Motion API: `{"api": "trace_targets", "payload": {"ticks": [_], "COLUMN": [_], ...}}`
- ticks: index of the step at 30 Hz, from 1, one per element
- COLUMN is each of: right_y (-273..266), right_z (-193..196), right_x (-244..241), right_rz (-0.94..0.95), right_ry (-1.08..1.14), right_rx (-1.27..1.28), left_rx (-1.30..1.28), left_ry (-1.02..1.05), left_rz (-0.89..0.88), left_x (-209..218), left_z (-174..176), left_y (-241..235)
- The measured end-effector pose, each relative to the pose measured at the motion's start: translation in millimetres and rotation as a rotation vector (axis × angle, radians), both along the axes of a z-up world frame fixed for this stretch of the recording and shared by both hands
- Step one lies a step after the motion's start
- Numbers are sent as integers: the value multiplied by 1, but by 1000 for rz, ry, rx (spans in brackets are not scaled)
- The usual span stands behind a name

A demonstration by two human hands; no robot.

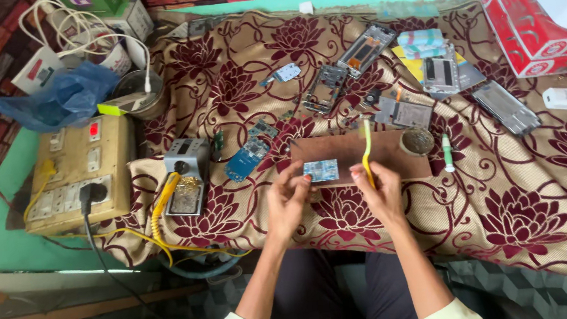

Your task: The person uses a toothbrush to scrub a small blue circuit board on a wooden board. The person repeatedly brushes the surface and edges of the board, occasionally lifting and turning it to access different areas.

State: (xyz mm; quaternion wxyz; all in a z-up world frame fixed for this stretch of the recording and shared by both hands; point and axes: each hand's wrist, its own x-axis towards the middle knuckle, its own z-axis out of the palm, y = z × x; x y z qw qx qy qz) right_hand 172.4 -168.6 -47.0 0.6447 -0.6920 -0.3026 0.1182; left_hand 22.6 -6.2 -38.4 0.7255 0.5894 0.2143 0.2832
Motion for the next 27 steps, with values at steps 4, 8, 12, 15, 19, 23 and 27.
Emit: {"api": "trace_targets", "payload": {"ticks": [4,8,12,15,19,23,27], "right_y": [-3,-3,-5,-8,-8,-5,-5], "right_z": [-1,6,10,8,8,13,14], "right_x": [-1,-3,-4,-5,-6,-4,-3], "right_rz": [78,97,146,183,179,159,183], "right_ry": [122,-46,-63,-36,-29,147,27], "right_rx": [18,-83,-114,-132,-50,-63,-126], "left_rx": [-95,-189,-223,-249,-233,-230,-231], "left_ry": [-77,-36,-16,-27,-60,-76,-188], "left_rz": [-54,-50,-89,-159,-222,-227,-273], "left_x": [15,6,0,-1,-2,2,2], "left_z": [-9,-3,4,5,-1,-13,-27], "left_y": [-16,-3,3,7,8,10,13]}}
